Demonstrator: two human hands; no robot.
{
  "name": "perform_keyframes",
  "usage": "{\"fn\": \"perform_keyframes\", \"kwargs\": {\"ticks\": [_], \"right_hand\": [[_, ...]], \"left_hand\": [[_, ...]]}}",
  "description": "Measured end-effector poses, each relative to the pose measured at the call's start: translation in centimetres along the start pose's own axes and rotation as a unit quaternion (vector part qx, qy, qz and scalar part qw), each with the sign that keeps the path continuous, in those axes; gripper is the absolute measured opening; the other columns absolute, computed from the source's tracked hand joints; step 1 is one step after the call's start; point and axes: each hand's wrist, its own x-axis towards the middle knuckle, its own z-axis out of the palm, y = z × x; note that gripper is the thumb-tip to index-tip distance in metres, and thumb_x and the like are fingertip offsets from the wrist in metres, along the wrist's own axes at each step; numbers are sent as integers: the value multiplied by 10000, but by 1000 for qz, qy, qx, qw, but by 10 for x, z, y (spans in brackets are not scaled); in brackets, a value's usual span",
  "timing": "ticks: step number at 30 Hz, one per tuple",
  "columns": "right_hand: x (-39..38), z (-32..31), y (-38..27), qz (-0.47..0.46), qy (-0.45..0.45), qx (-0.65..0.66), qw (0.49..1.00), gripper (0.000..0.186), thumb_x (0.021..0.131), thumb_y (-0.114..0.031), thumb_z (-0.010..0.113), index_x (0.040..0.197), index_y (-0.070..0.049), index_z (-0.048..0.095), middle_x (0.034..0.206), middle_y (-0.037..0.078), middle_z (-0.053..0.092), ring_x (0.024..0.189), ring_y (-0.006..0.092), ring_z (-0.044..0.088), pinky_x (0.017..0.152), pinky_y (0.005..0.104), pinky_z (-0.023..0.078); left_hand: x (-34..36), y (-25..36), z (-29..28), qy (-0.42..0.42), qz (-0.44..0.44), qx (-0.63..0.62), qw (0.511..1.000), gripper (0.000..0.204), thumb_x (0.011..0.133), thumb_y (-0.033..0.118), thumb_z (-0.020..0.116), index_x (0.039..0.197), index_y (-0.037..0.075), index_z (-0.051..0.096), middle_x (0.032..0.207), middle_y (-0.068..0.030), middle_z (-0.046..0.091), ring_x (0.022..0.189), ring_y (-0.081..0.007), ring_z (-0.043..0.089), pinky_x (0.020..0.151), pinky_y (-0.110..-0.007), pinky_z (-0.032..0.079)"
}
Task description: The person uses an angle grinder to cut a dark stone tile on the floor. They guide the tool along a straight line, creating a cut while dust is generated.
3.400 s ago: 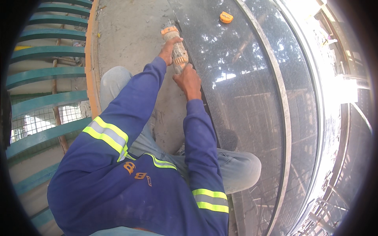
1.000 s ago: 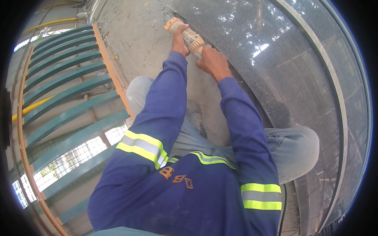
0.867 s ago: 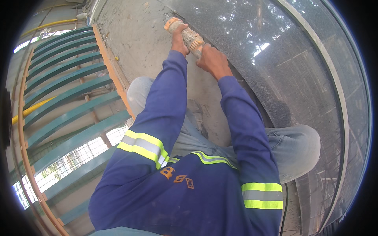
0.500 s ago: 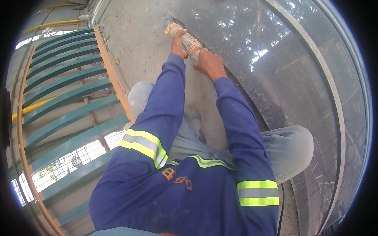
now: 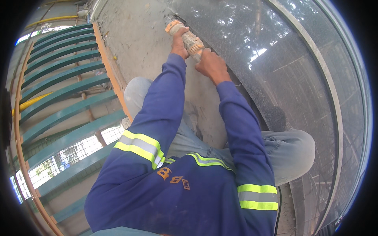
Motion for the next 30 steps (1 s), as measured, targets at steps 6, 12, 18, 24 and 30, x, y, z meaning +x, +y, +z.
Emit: {"fn": "perform_keyframes", "kwargs": {"ticks": [6,12,18,24,30], "right_hand": [[-1,-1,0,-14,0,-9,1000,401,753,-195,705,1050,50,595,1000,290,703,962,433,696,861,483,550],[-6,-2,0,-11,11,-11,1000,401,749,-206,713,1032,52,594,975,284,706,948,427,700,851,489,549],[-5,-4,2,-6,-6,-10,1000,438,743,-235,732,1054,41,594,1007,278,703,966,421,696,858,487,547],[1,1,2,5,-16,-17,1000,467,742,-251,740,1081,35,591,1059,265,699,998,409,692,874,474,545],[7,3,2,7,-22,-11,1000,487,740,-262,745,1094,35,592,1059,260,701,990,405,696,871,467,546]], "left_hand": [[-5,3,3,5,-6,7,1000,398,779,208,716,1072,36,508,874,-149,572,728,-318,644,670,-503,594],[-9,0,5,-5,6,1,1000,381,769,200,703,1066,45,521,852,-117,562,691,-294,635,630,-483,587],[-8,0,3,-3,-15,-7,1000,429,766,203,734,1098,52,509,874,-136,573,711,-318,649,652,-510,593],[-3,1,-3,-17,2,7,1000,425,767,217,742,1094,63,520,867,-123,567,700,-305,646,630,-493,587],[-1,0,-2,-4,6,11,1000,411,767,228,746,1078,70,528,850,-113,565,689,-290,645,619,-470,586]]}}
